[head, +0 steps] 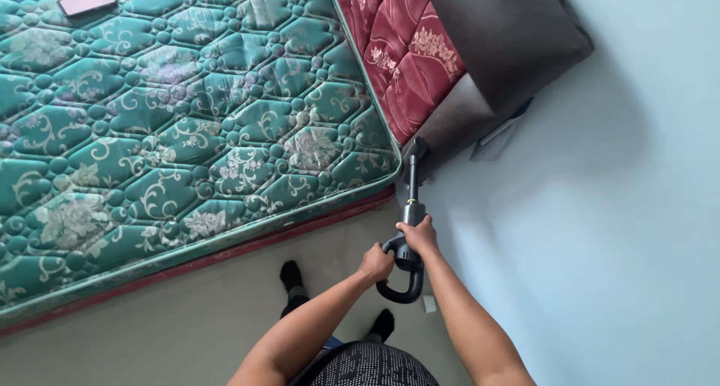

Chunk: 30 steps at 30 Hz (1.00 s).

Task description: The person vacuums the headboard of a bed using a handheld vacuum cleaner, moving the nozzle along the sides and top of the headboard.

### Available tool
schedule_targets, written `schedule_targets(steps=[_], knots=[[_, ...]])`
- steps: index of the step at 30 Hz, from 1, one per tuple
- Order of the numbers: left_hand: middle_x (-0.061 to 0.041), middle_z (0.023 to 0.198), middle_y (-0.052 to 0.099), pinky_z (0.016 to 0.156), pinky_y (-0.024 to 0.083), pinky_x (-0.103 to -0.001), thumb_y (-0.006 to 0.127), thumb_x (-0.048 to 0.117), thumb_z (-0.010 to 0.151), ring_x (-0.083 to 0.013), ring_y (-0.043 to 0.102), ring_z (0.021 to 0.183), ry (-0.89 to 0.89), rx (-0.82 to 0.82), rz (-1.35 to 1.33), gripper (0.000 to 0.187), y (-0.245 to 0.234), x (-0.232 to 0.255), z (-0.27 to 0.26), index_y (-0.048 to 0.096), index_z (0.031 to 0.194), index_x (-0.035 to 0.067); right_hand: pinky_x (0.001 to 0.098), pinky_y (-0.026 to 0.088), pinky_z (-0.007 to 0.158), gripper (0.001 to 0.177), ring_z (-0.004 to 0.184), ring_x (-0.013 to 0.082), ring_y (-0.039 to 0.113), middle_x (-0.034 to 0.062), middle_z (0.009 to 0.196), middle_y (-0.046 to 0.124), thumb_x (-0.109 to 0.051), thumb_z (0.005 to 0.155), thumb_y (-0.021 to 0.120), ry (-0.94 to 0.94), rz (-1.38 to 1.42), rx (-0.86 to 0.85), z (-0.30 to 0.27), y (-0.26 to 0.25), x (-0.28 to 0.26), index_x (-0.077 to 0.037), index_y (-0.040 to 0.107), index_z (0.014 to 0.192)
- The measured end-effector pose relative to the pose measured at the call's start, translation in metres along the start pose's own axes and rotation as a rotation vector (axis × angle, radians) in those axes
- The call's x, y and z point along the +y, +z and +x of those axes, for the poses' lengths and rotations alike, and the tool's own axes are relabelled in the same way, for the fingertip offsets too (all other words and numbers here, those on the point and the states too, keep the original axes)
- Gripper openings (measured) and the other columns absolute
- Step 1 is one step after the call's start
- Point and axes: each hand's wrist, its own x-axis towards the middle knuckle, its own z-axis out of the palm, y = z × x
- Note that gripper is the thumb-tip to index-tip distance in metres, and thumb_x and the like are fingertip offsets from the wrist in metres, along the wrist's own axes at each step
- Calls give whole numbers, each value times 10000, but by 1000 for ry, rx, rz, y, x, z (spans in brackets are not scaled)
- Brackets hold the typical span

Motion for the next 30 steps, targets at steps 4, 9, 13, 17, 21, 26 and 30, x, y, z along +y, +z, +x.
schedule_targets(steps=[4,9,13,17,21,26,30], knots=[[-197,933,709,541,606,-394,561,184,944,-293,728,622,-19,-22,37,408,-6,-12,32,539,1292,-28,434,574,941,950,1082,396,705,281,1235,673,-406,710,844,-10,-5,45,18,21,0,4,395,1440],[-189,914,704,534,602,-397,563,162,932,-290,720,615,-70,-67,12,397,-7,-33,62,544,1277,-32,442,592,928,947,1075,411,715,303,1230,672,-411,720,819,38,-40,6,33,41,6,18,378,1439],[-203,912,716,537,605,-402,555,133,906,-302,722,621,-87,-75,15,456,-9,-47,87,499,1343,16,444,590,929,955,1068,416,715,308,1230,664,-419,726,818,22,-38,3,50,60,16,32,365,1436],[-190,933,709,532,624,-404,558,126,901,-301,732,626,-94,-59,23,434,-12,-59,108,540,1318,5,442,585,933,967,1072,410,714,303,1226,665,-427,727,818,36,-61,-11,64,78,18,29,347,1438],[-198,939,712,534,621,-413,571,108,898,-313,733,641,-118,-78,10,421,-19,-70,128,540,1306,9,440,568,953,941,1093,403,698,284,1242,665,-425,737,818,90,-84,-33,74,91,15,6,360,1437],[-193,925,712,523,615,-411,551,97,910,-314,726,633,-147,-120,26,383,-29,-80,150,553,1283,9,425,583,954,953,1086,378,719,266,1256,664,-416,731,815,129,-73,-53,79,105,7,14,347,1441],[-204,900,720,526,602,-412,512,78,913,-323,723,630,-220,-176,56,389,-40,-74,157,540,1298,25,424,591,947,990,1074,382,726,271,1263,654,-438,740,812,167,-94,-68,79,108,-3,17,315,1466]])
